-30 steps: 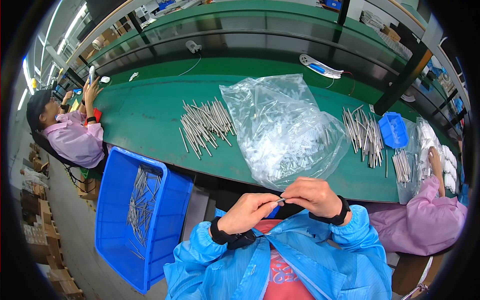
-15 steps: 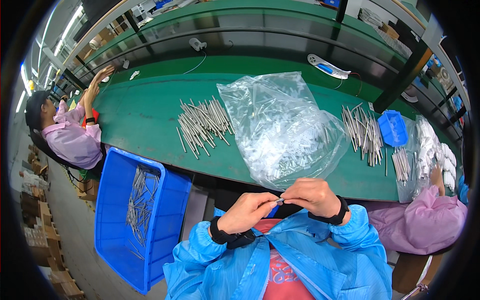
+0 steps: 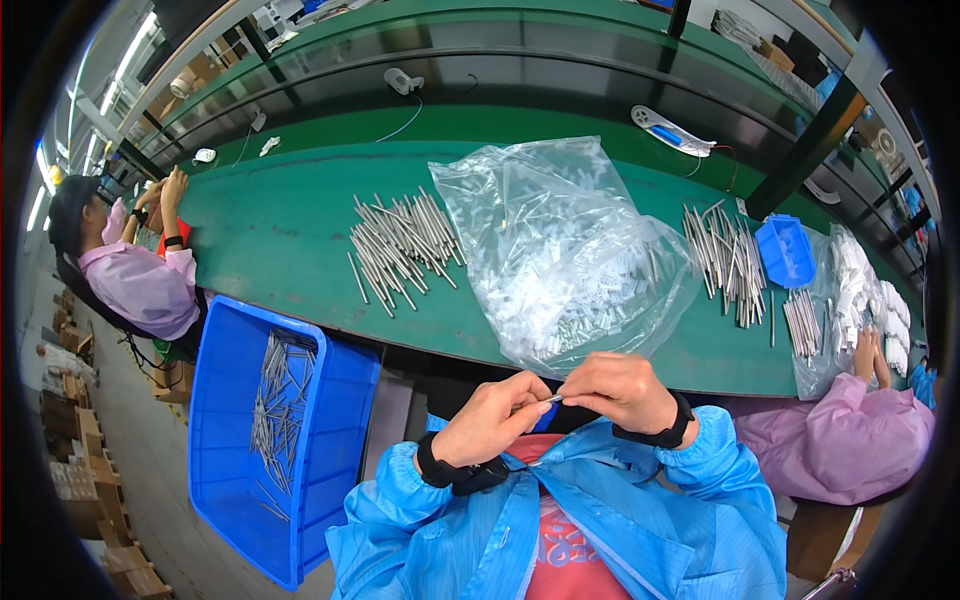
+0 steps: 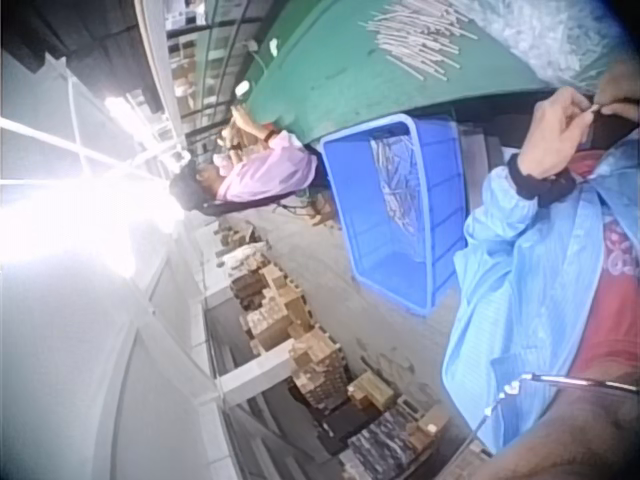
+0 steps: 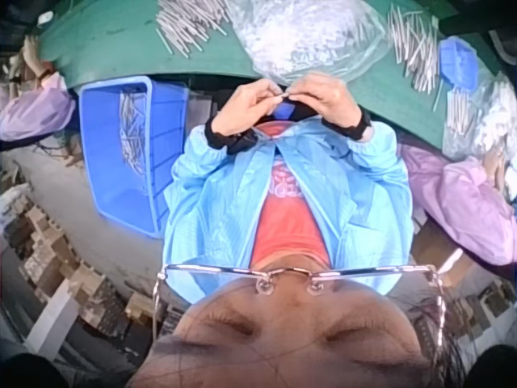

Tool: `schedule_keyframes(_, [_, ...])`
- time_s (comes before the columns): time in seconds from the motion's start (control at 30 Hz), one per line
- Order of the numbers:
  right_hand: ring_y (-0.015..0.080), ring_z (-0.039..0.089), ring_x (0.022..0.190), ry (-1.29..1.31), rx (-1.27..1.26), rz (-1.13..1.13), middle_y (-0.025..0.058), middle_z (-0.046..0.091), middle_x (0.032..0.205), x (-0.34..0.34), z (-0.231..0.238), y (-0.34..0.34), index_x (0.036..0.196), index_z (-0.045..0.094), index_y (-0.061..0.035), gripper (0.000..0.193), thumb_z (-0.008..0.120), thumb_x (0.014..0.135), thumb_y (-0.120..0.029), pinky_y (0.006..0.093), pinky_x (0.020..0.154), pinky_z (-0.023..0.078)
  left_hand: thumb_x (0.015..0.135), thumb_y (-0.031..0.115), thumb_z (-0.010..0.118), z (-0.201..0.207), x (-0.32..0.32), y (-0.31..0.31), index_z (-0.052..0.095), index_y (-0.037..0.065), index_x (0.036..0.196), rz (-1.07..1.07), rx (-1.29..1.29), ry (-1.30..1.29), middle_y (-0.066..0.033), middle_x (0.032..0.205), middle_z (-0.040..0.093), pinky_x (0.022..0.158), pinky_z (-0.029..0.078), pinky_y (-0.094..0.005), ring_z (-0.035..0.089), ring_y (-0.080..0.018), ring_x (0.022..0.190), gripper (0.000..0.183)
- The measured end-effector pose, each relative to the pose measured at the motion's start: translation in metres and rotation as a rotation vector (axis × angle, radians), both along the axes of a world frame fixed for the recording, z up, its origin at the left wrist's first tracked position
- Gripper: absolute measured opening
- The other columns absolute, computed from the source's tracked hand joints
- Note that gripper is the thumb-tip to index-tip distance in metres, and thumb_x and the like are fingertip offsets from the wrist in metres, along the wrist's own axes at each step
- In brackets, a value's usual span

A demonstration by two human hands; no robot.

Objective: The recorder is picking up metal pins and placing them into a plastic bag on an assembly line.

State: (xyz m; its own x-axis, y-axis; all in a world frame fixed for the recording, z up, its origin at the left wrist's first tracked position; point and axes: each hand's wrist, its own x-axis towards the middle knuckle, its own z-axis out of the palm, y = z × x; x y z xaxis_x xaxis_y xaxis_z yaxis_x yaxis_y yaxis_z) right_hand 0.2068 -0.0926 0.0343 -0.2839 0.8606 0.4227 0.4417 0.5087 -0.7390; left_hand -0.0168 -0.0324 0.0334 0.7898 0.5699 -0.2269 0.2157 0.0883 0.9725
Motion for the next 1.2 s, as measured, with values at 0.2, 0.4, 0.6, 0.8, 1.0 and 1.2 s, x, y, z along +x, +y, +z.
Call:
schedule_keyframes(0.2, [0.0257, 0.067, 0.074, 0.023, -0.035, 0.017, 0.0085, 0.070, 0.084, -0.007, -0.010, 0.000, 0.089, 0.070, -0.0023, 0.013, 0.076, 0.077, -0.003, 0.0345, 0.064, 0.052, 0.095, 0.011, 0.060, -0.002, 0.000, 0.003, 0.058, -0.001, 0.101, -0.055, 0.076, 0.073, -0.0067, 0.077, 0.065, 0.061, 0.046, -0.0285, 0.057, -0.0104, 0.068, 0.014])
schedule_keyframes(0.4, [0.0261, 0.067, 0.076, 0.036, -0.087, -0.113, 0.0098, 0.070, 0.085, -0.003, -0.006, -0.008, 0.092, 0.070, -0.0018, 0.013, 0.074, 0.080, -0.005, 0.0345, 0.066, 0.052, 0.096, 0.006, 0.060, -0.006, -0.017, 0.009, 0.059, -0.002, 0.117, 0.109, -0.266, -0.106, -0.0091, 0.092, 0.069, 0.062, 0.047, -0.0233, 0.058, -0.0088, 0.070, 0.023])
schedule_keyframes(0.6, [0.0282, 0.067, 0.081, 0.032, -0.187, -0.143, 0.0117, 0.070, 0.088, -0.003, 0.000, -0.007, 0.095, 0.070, -0.0010, 0.016, 0.074, 0.082, -0.008, 0.0353, 0.070, 0.053, 0.097, 0.006, 0.059, -0.038, -0.026, 0.005, 0.064, -0.002, 0.108, 0.335, -0.525, -0.454, -0.0110, 0.091, 0.067, 0.061, 0.049, -0.0274, 0.061, -0.0162, 0.071, 0.014])
schedule_keyframes(0.8, [0.0335, 0.063, 0.079, -0.349, -0.096, -0.440, 0.0113, 0.064, 0.082, 0.025, -0.017, 0.020, 0.087, 0.067, -0.0030, 0.010, 0.072, 0.079, -0.007, 0.0422, 0.068, 0.051, 0.100, 0.013, 0.056, -0.039, -0.022, 0.009, 0.062, 0.001, 0.106, 0.458, -0.508, -0.526, -0.0105, 0.102, 0.062, 0.062, 0.048, -0.0275, 0.061, -0.0164, 0.083, 0.014])
schedule_keyframes(1.0, [0.0328, 0.062, 0.083, -0.660, -0.083, -0.367, 0.0108, 0.062, 0.082, 0.021, -0.033, 0.031, 0.089, 0.063, -0.0055, 0.015, 0.072, 0.078, -0.010, 0.0419, 0.070, 0.051, 0.103, 0.017, 0.050, -0.026, -0.014, 0.004, 0.057, 0.002, 0.110, 0.476, -0.449, -0.458, -0.0109, 0.099, 0.062, 0.075, 0.056, -0.0333, 0.063, -0.0187, 0.087, 0.018])
schedule_keyframes(1.2, [0.0257, 0.067, 0.085, -0.010, -0.378, -0.391, 0.0119, 0.068, 0.092, 0.018, -0.016, 0.018, 0.097, 0.066, -0.0013, 0.012, 0.069, 0.086, -0.005, 0.0333, 0.072, 0.053, 0.106, 0.018, 0.040, -0.020, -0.008, 0.000, 0.053, -0.001, 0.117, 0.309, -0.383, -0.372, -0.0036, 0.080, 0.053, 0.072, 0.054, -0.0300, 0.055, -0.0113, 0.076, 0.025])
